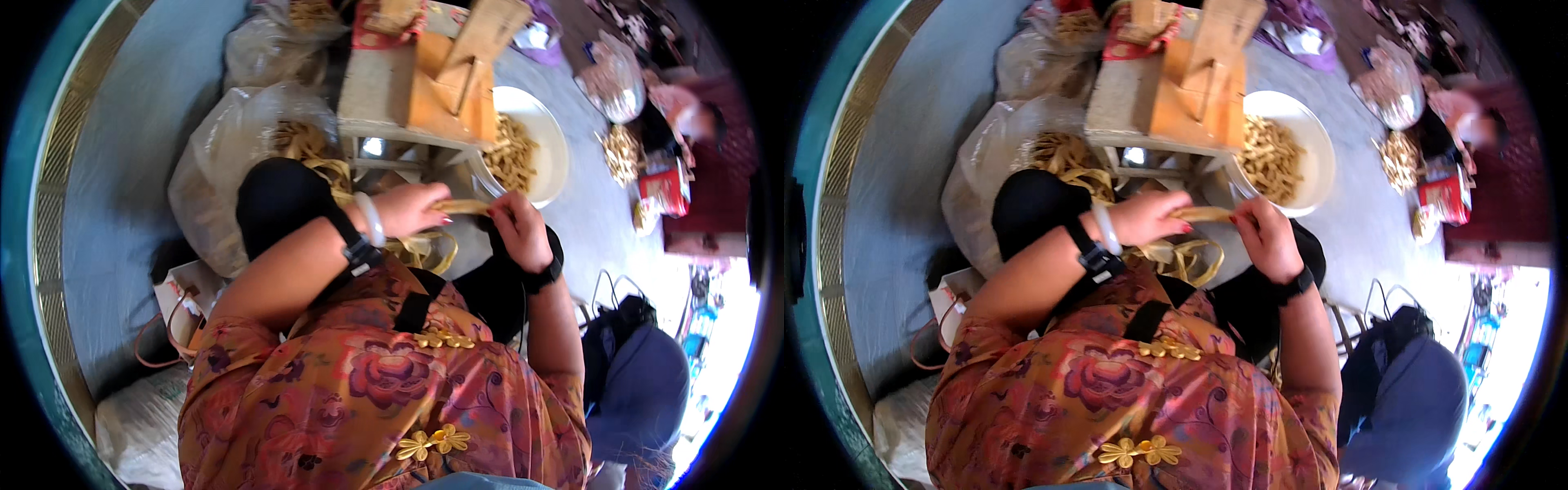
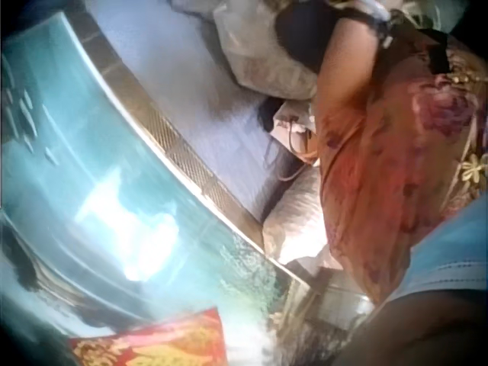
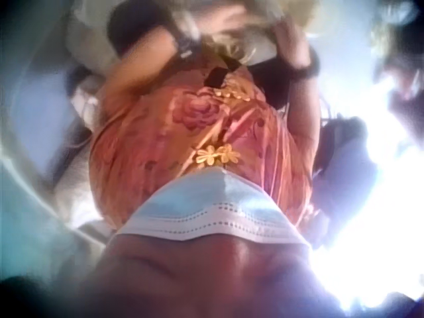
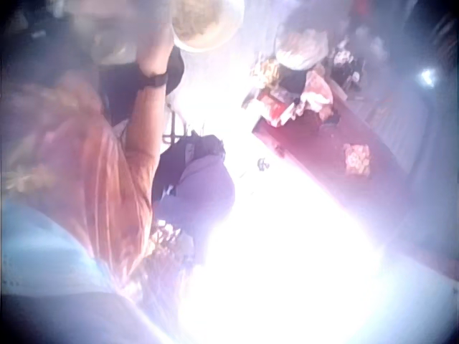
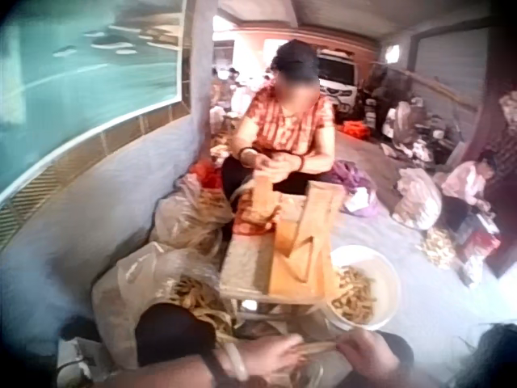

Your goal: The person assembles small bamboo-like strips by hand, threading them through a wooden jig to create a folded structure and placing the finished pieces into a white bucket.

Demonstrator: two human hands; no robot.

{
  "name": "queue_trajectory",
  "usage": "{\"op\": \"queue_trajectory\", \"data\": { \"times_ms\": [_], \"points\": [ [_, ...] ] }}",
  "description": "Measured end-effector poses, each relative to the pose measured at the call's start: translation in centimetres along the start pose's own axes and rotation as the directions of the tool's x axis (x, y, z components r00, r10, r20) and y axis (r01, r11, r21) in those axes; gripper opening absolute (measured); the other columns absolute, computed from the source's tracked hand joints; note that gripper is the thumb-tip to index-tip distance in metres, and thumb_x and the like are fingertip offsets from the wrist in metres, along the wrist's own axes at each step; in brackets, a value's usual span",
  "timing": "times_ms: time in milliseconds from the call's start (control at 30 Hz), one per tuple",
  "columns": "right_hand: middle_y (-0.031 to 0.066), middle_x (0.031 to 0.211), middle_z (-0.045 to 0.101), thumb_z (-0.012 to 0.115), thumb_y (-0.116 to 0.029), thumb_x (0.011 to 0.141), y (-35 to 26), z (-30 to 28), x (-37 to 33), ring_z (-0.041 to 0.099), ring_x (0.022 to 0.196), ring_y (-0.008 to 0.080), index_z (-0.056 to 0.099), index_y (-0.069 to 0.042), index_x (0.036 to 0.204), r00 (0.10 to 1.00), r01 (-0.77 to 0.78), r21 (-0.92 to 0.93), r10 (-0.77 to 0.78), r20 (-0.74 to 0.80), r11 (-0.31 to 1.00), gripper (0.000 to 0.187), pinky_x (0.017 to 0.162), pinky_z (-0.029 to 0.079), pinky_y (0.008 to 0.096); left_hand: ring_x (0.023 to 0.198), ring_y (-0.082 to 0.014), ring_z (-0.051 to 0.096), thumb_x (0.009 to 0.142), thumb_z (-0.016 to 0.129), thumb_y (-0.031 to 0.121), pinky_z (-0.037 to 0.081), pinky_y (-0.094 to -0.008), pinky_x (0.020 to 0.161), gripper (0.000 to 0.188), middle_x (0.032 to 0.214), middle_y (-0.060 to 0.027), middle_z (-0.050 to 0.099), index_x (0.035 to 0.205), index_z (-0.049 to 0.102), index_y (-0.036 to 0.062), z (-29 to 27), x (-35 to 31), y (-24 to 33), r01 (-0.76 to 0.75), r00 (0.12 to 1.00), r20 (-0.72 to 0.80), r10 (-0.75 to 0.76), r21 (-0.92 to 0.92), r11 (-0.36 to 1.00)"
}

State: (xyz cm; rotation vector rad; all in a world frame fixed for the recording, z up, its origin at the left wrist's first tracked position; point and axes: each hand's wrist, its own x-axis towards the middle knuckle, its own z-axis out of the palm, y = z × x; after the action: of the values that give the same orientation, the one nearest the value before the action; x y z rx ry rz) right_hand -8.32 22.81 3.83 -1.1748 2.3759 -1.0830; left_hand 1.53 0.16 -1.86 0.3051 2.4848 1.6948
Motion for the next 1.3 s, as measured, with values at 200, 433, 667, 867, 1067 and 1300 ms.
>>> {"op": "queue_trajectory", "data": {
  "times_ms": [200, 433, 667, 867, 1067, 1300],
  "points": [
    [0.0041, 0.080, 0.061, 0.054, -0.003, 0.091, 1.5, 0.6, 0.9, 0.054, 0.069, 0.0110, 0.052, -0.003, 0.094, 0.977, -0.207, 0.476, 0.208, 0.051, 0.855, 0.003, 0.063, 0.044, 0.0237, 0.065, -0.0063, 0.041, 0.097, 0.051, 0.020, 0.036, -0.0192, 0.059, 0.023, 0.078, 0.0010, 0.048, 0.105, 0.054, -0.0012, -1.6, -0.6, 0.8, 0.294, 0.948, 0.311, -0.071, -0.764, 0.574],
    [0.0003, 0.081, 0.054, 0.049, 0.001, 0.093, 1.4, -0.2, 1.7, 0.049, 0.069, 0.0069, 0.049, -0.004, 0.099, 0.976, -0.218, 0.628, 0.179, 0.126, 0.747, 0.008, 0.061, 0.040, 0.0195, 0.064, -0.0069, 0.038, 0.099, 0.046, 0.020, 0.034, -0.0209, 0.060, 0.028, 0.073, 0.0016, 0.044, 0.110, 0.054, -0.0038, -1.8, -0.3, 0.8, 0.319, 0.944, 0.318, -0.086, -0.817, 0.481],
    [-0.0008, 0.080, 0.053, 0.051, -0.001, 0.094, 3.3, -1.6, 1.3, 0.048, 0.067, 0.0057, 0.049, -0.004, 0.098, 0.976, -0.189, 0.619, 0.214, 0.034, 0.763, 0.006, 0.060, 0.040, 0.0188, 0.073, -0.0034, 0.044, 0.096, 0.053, 0.019, 0.037, -0.0180, 0.068, 0.020, 0.085, 0.0025, 0.054, 0.105, 0.057, 0.0023, -1.6, -0.7, -0.5, 0.279, 0.955, 0.266, -0.131, -0.658, 0.699],
    [0.0002, 0.076, 0.054, 0.051, 0.000, 0.093, 5.3, -0.2, 2.0, 0.049, 0.065, 0.0075, 0.050, -0.003, 0.098, 0.972, -0.162, 0.643, 0.232, -0.026, 0.748, 0.006, 0.059, 0.042, 0.0210, 0.077, -0.0100, 0.052, 0.095, 0.053, 0.016, 0.041, -0.0214, 0.073, 0.018, 0.089, -0.0028, 0.058, 0.102, 0.057, 0.0001, -2.0, -0.9, -0.2, 0.292, 0.953, 0.278, -0.118, -0.743, 0.602],
    [0.0101, 0.077, 0.065, 0.054, 0.008, 0.083, 0.3, 0.5, 2.1, 0.064, 0.067, 0.0235, 0.057, -0.002, 0.110, 0.899, 0.190, -0.170, -0.241, -0.366, 0.967, 0.029, 0.060, 0.050, 0.0304, 0.076, -0.0136, 0.056, 0.092, 0.052, 0.012, 0.044, -0.0242, 0.071, 0.023, 0.096, -0.0109, 0.061, 0.110, 0.053, -0.0015, -2.9, -0.8, 1.7, 0.037, 0.999, 0.031, -0.025, -0.947, 0.321],
    [0.0096, 0.077, 0.060, 0.064, 0.000, 0.073, -3.3, 4.8, 0.5, 0.060, 0.067, 0.0313, 0.057, -0.004, 0.102, 0.840, 0.530, 0.018, -0.528, 0.125, 0.848, 0.030, 0.059, 0.048, 0.0403, 0.075, -0.0070, 0.050, 0.088, 0.049, 0.004, 0.042, -0.0197, 0.070, 0.034, 0.107, -0.0100, 0.062, 0.121, 0.051, -0.0039, -2.3, -0.9, 1.6, -0.044, 0.996, -0.066, -0.058, -0.944, 0.326]
  ]
}}
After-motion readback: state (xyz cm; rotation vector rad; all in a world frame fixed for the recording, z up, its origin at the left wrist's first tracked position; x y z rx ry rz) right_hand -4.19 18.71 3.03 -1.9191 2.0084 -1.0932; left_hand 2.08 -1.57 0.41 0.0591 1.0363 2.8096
